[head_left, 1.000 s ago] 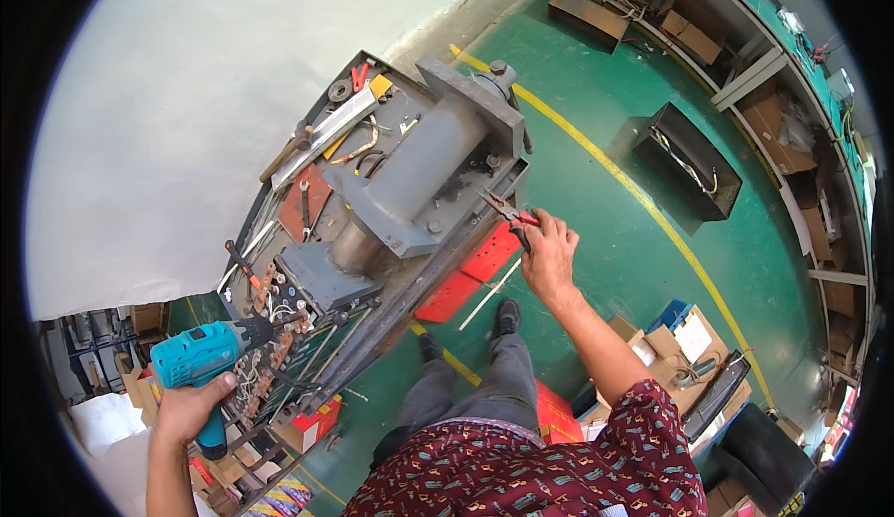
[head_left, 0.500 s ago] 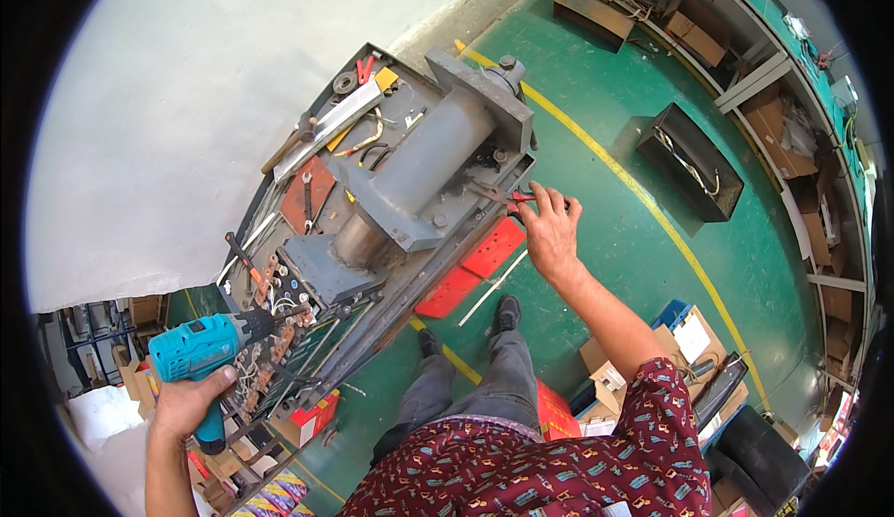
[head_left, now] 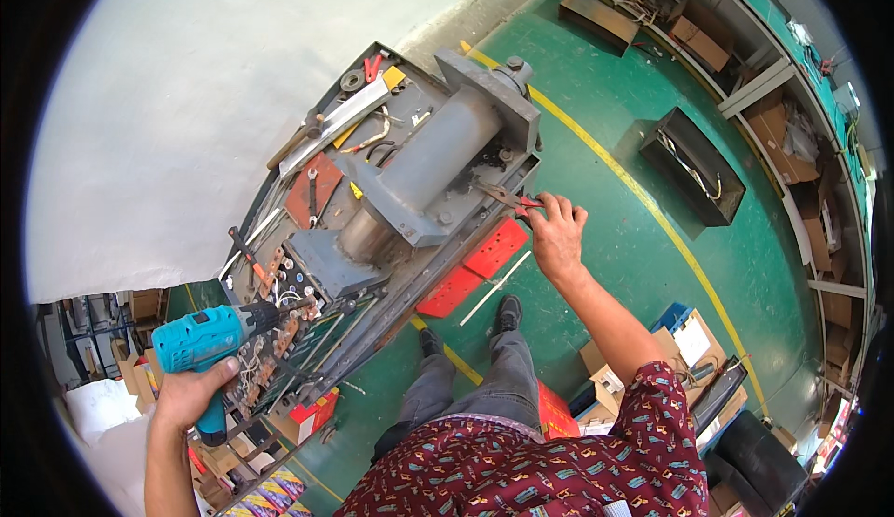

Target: The person uses a cordless drill and pliers to fasten screws and adjust wiring on a large electrical assembly mounted on a workbench. They repeatedly drill into terminal blocks, reposition components, and handle small metal parts while working in a workshop environment.

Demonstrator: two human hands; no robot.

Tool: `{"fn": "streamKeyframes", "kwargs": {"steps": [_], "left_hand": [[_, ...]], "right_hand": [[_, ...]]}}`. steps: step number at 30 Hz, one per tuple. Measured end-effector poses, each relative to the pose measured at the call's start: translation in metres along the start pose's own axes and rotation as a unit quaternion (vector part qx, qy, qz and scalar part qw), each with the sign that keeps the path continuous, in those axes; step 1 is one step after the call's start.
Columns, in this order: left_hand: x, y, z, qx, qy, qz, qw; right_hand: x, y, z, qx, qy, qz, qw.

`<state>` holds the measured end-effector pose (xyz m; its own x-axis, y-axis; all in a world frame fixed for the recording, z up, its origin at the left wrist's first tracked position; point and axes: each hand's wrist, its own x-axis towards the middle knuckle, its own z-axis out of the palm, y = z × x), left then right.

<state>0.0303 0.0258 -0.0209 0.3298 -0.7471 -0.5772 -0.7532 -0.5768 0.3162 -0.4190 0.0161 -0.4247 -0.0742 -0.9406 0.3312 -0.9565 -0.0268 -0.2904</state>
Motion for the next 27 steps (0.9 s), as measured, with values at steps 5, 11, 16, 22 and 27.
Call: {"fn": "streamKeyframes", "kwargs": {"steps": [5,11,16,22,27], "left_hand": [[-0.003,-0.011,-0.003,0.006,-0.008,0.043,0.999],[-0.008,-0.008,-0.009,-0.006,-0.034,0.114,0.993],[-0.021,-0.056,-0.003,-0.134,-0.001,0.167,0.977],[-0.009,-0.107,0.079,-0.377,-0.055,0.269,0.884],[-0.002,-0.135,0.095,-0.494,-0.112,0.313,0.803]], "right_hand": [[-0.019,-0.025,-0.028,0.107,0.021,0.044,0.993],[-0.051,-0.088,-0.098,0.435,-0.135,0.112,0.883],[-0.065,-0.152,-0.165,0.646,-0.350,0.138,0.664],[-0.083,-0.232,-0.193,0.716,-0.506,0.206,0.435],[-0.108,-0.285,-0.199,0.747,-0.500,0.216,0.381]]}}
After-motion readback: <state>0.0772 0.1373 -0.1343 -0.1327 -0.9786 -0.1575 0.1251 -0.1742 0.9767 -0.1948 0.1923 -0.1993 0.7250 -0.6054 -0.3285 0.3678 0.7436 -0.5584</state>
